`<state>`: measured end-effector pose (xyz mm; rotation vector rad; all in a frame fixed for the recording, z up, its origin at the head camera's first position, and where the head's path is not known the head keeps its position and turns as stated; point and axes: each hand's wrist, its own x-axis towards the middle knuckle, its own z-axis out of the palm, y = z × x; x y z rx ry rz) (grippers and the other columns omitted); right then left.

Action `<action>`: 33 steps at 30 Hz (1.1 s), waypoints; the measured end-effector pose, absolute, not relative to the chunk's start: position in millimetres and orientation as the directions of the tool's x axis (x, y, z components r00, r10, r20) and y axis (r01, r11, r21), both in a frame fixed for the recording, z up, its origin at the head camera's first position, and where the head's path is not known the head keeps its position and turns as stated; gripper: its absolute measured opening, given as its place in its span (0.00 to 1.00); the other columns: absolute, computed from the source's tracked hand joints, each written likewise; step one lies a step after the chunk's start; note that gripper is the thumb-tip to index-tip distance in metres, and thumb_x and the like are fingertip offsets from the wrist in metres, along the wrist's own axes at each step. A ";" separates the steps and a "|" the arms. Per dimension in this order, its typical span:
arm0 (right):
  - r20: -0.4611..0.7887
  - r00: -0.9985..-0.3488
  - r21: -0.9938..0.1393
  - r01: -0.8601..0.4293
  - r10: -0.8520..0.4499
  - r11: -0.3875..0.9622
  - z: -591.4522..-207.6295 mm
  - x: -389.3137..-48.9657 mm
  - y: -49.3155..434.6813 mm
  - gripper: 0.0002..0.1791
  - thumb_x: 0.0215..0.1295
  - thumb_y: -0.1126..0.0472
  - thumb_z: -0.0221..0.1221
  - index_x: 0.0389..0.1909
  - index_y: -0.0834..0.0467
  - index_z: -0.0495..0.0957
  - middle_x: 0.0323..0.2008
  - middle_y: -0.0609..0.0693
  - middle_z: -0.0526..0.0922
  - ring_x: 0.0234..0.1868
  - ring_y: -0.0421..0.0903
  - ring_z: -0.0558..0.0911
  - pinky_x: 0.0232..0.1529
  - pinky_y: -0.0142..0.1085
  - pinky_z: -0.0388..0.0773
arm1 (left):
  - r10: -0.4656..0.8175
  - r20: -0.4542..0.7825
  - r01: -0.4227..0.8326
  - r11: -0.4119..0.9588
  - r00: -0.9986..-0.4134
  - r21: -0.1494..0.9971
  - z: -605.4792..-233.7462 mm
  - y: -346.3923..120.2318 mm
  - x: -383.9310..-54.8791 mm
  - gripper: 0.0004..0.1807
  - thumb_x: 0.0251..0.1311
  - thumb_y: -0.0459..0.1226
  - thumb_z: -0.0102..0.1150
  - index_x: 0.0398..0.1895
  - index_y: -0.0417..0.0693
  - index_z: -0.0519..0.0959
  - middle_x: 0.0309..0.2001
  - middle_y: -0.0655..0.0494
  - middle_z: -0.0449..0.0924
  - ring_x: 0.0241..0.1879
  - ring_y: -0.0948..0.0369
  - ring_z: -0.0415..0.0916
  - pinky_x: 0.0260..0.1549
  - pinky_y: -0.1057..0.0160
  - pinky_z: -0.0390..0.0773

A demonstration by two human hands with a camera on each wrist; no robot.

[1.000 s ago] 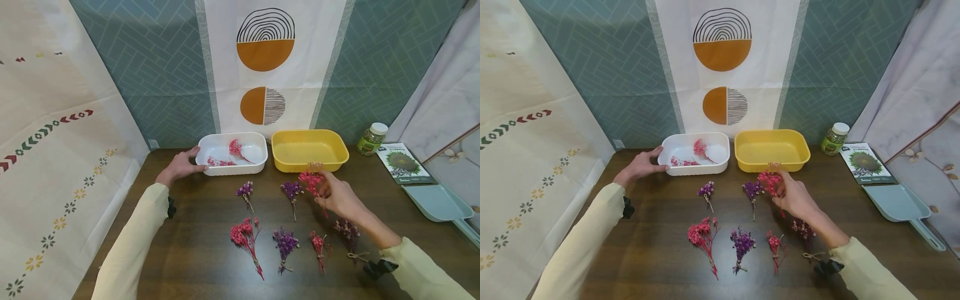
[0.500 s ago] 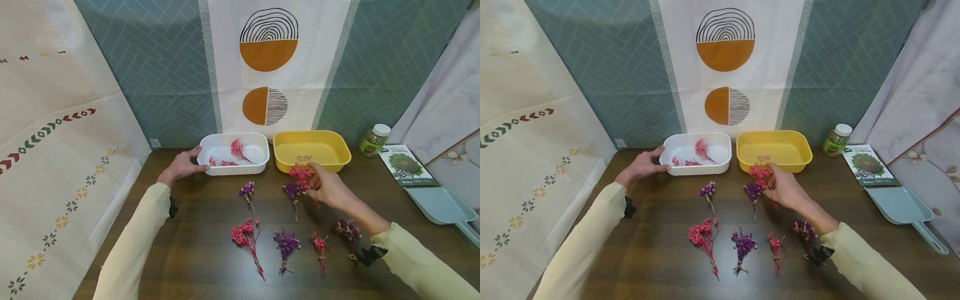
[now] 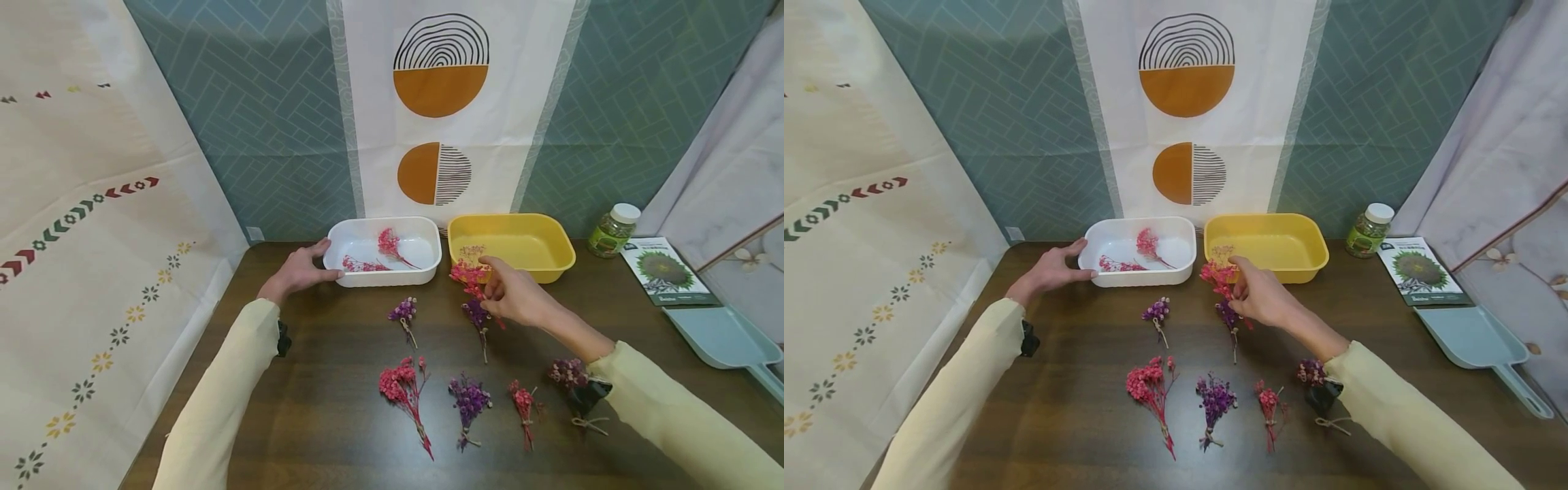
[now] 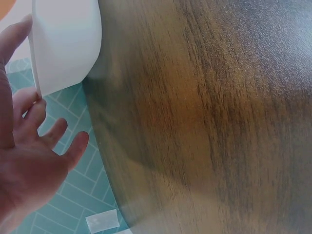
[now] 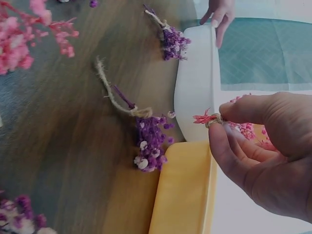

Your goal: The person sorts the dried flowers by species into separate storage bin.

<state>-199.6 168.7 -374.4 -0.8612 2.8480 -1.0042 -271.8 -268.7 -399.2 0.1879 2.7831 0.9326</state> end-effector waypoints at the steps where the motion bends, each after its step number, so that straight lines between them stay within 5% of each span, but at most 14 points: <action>1: 0.177 -0.846 -0.580 -0.503 -0.503 0.641 -373.8 -201.6 166.8 0.41 0.54 0.72 0.71 0.67 0.73 0.60 0.30 0.51 0.80 0.30 0.47 0.83 0.34 0.45 0.84 | 0.182 -0.146 0.057 0.792 -0.972 0.607 -399.1 -269.0 -271.8 0.58 0.53 0.58 0.70 0.81 0.55 0.47 0.80 0.50 0.42 0.76 0.42 0.44 0.65 0.34 0.57; 33: 0.110 -0.779 -0.498 -0.581 -0.618 0.644 -346.8 -269.7 87.5 0.44 0.57 0.69 0.68 0.72 0.70 0.57 0.32 0.54 0.81 0.28 0.47 0.79 0.37 0.42 0.81 | 0.182 -0.133 0.067 0.797 -0.974 0.600 -401.3 -267.2 -272.2 0.56 0.54 0.58 0.69 0.80 0.55 0.49 0.80 0.52 0.43 0.76 0.45 0.45 0.66 0.35 0.58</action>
